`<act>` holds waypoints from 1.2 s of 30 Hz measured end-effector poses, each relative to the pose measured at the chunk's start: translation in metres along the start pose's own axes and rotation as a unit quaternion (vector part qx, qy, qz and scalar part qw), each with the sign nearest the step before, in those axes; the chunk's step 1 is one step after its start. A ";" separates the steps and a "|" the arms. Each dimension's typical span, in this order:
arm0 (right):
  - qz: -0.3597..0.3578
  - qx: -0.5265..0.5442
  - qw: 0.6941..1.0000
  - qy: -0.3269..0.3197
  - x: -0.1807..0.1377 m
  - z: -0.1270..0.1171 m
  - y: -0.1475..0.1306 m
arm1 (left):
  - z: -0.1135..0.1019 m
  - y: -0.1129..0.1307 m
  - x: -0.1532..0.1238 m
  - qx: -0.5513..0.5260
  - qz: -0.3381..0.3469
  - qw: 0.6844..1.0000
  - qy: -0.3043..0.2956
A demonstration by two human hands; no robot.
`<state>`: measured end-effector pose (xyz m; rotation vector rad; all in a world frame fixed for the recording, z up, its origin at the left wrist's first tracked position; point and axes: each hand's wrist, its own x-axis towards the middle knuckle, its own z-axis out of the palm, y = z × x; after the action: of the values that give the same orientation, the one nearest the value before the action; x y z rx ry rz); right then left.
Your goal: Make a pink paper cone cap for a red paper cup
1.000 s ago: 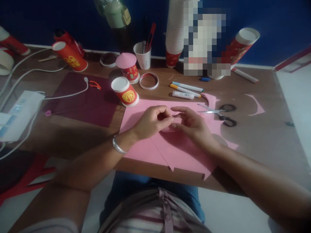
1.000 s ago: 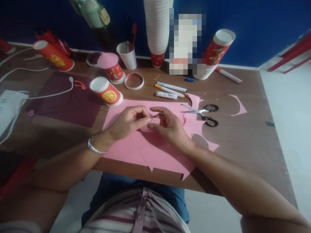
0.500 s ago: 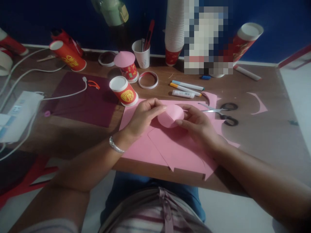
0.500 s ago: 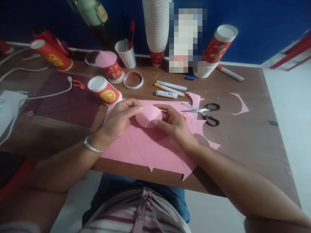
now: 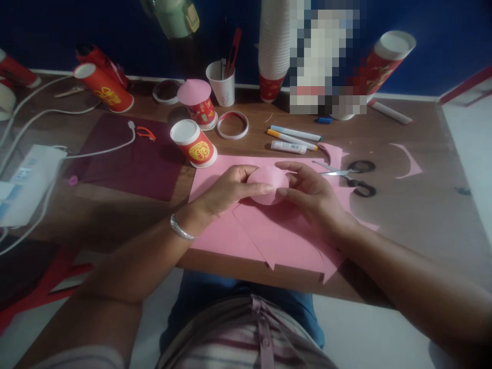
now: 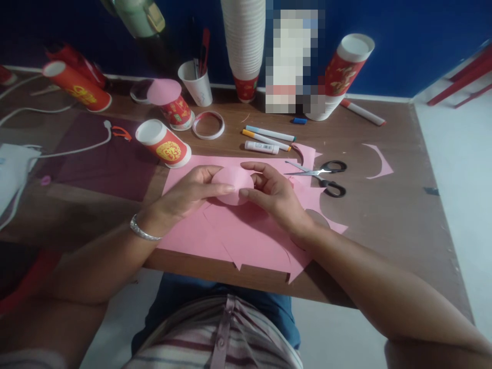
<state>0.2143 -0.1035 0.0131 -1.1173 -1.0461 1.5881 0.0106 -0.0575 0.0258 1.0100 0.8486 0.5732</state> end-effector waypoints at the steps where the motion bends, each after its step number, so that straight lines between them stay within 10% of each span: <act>1: -0.001 -0.002 1.000 0.000 0.000 0.000 0.000 | 0.000 0.000 0.000 -0.005 -0.004 1.000 0.000; 36: 0.012 0.036 0.999 0.026 0.000 0.002 -0.002 | -0.011 -0.004 0.001 -0.015 0.062 0.997 0.038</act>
<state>0.2129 -0.1033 0.0150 -1.1207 -0.9369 1.5940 0.0020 -0.0524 0.0189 1.0227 0.8462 0.7318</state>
